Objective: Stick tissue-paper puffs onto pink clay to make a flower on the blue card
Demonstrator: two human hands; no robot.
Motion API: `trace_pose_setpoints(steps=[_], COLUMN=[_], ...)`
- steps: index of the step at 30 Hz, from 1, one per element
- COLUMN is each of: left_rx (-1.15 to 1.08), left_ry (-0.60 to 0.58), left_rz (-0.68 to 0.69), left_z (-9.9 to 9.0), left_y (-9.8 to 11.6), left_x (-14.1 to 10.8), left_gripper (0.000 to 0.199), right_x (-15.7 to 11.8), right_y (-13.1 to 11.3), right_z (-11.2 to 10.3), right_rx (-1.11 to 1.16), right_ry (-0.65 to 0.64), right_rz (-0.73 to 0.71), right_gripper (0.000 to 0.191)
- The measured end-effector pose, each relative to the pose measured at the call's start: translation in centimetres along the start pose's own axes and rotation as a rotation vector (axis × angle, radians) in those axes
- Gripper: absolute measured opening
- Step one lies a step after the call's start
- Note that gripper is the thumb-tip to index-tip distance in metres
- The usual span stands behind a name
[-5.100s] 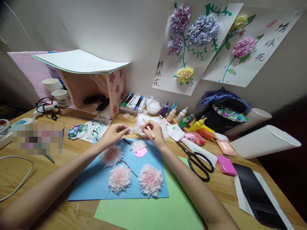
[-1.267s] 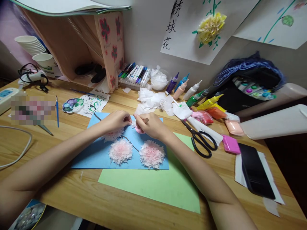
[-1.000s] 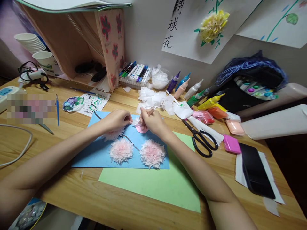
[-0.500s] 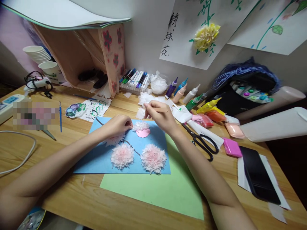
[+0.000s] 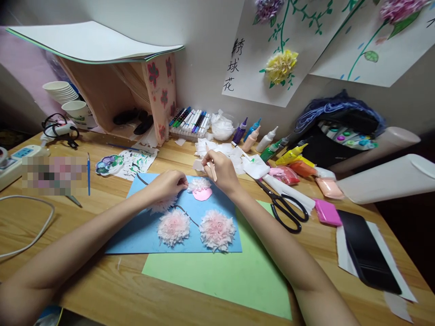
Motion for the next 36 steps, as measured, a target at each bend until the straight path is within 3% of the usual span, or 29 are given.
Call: trace_pose_setpoints(steps=[5,11,15,23,29,36], left_rx=[-0.037,-0.119,-0.175,-0.067,0.005,0.014], left_ry=[-0.038,0.076,-0.010,-0.044,0.017,0.033], left_rz=[0.035,0.072,0.133,0.045,-0.052,-0.051], left_z=[-0.7,-3.5,-2.6,-0.8,-0.5,-0.3], left_y=[-0.2,2.0,3.3,3.5,2.8,2.3], left_x=[0.1,-1.3,-2.1,-2.1,-1.8,-1.4], left_gripper=[0.018,0.041,0.035,0.021,0.022,0.023], right_x=[-1.3,-4.3,-5.4,-5.6,-5.8,-6.1], right_y=[-0.7,-1.0,-1.3,-2.0,-3.4,-2.4], right_z=[-1.8,-1.8,-1.1,-1.0,-1.2,0.2], right_rx=[0.267,0.480,0.503,0.230,0.263,0.212], right_ry=[-0.026,-0.180,-0.230,-0.219,-0.298,-0.368], right_rz=[0.185,0.354,0.392,0.267,0.083,0.112], right_gripper=[0.011,0.018,0.018,0.016,0.049,0.047])
Point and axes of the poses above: each hand's wrist, its own x-axis towards the middle knuckle, its own z-axis out of the palm, y = z × x, the point moved 5 cm from there along x, towards the middle knuckle, and after that the axes turned 6 degrees about x, right-handed, at the moved point
